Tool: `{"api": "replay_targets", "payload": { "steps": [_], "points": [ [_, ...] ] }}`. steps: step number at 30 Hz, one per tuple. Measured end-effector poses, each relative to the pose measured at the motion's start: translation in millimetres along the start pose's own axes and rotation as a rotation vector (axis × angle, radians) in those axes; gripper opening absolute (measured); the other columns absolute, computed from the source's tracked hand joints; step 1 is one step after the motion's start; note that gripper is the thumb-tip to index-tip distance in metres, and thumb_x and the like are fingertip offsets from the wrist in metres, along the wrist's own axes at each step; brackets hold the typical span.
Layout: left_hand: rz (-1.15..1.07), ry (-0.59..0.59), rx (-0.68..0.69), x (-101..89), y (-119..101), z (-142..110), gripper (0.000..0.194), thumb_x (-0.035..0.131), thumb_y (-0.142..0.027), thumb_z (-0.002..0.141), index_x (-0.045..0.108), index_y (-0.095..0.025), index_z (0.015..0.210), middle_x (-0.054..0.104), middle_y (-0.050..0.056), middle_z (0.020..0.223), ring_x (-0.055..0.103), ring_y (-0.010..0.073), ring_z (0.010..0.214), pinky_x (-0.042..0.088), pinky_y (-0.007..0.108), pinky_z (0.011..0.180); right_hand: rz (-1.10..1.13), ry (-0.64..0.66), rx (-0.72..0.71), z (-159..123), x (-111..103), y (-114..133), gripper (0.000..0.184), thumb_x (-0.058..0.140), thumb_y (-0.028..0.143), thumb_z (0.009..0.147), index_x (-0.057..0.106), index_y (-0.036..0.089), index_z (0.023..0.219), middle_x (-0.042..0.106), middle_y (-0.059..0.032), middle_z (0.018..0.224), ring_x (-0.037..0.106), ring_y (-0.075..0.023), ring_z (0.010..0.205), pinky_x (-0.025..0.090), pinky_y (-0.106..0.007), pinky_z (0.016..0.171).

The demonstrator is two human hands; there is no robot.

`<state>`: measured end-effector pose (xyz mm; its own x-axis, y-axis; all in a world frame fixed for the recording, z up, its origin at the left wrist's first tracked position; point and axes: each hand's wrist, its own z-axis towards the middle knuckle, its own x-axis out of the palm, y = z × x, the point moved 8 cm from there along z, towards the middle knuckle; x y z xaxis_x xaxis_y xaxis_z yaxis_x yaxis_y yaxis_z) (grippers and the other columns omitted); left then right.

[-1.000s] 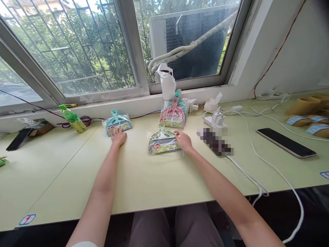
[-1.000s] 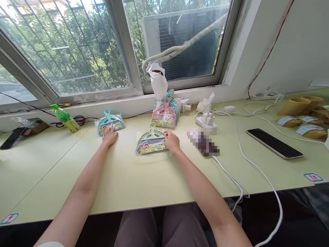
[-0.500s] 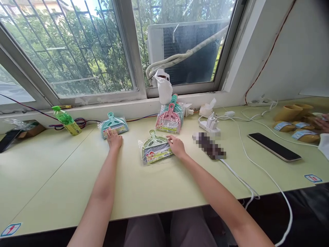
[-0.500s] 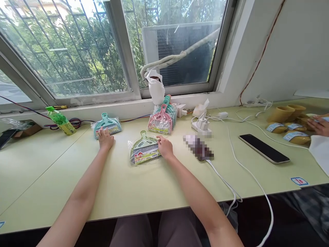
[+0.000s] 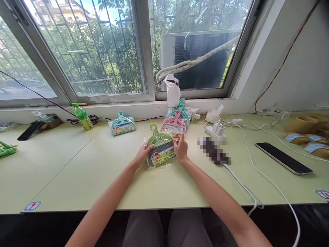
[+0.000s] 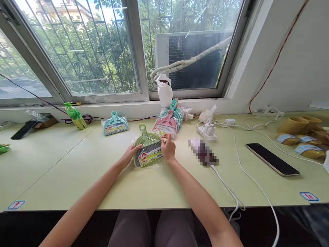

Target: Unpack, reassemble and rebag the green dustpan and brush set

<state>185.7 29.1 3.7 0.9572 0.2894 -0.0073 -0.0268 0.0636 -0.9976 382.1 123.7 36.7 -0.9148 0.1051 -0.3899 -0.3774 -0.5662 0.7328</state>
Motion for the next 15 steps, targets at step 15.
{"api": "replay_targets", "payload": {
  "steps": [15],
  "points": [
    [-0.546, -0.267, 0.006, -24.0, 12.1, 3.6, 0.039, 0.076, -0.023, 0.067, 0.062, -0.02, 0.103, 0.072, 0.005, 0.094, 0.069, 0.0205, 0.082, 0.054, 0.032, 0.076, -0.444, 0.56, -0.564, -64.0, 60.4, 83.9, 0.024, 0.041, 0.026, 0.093, 0.061, 0.019, 0.083, 0.069, -0.0062, 0.081, 0.061, -0.0157, 0.073, 0.038, -0.027, 0.071]
  ]
}}
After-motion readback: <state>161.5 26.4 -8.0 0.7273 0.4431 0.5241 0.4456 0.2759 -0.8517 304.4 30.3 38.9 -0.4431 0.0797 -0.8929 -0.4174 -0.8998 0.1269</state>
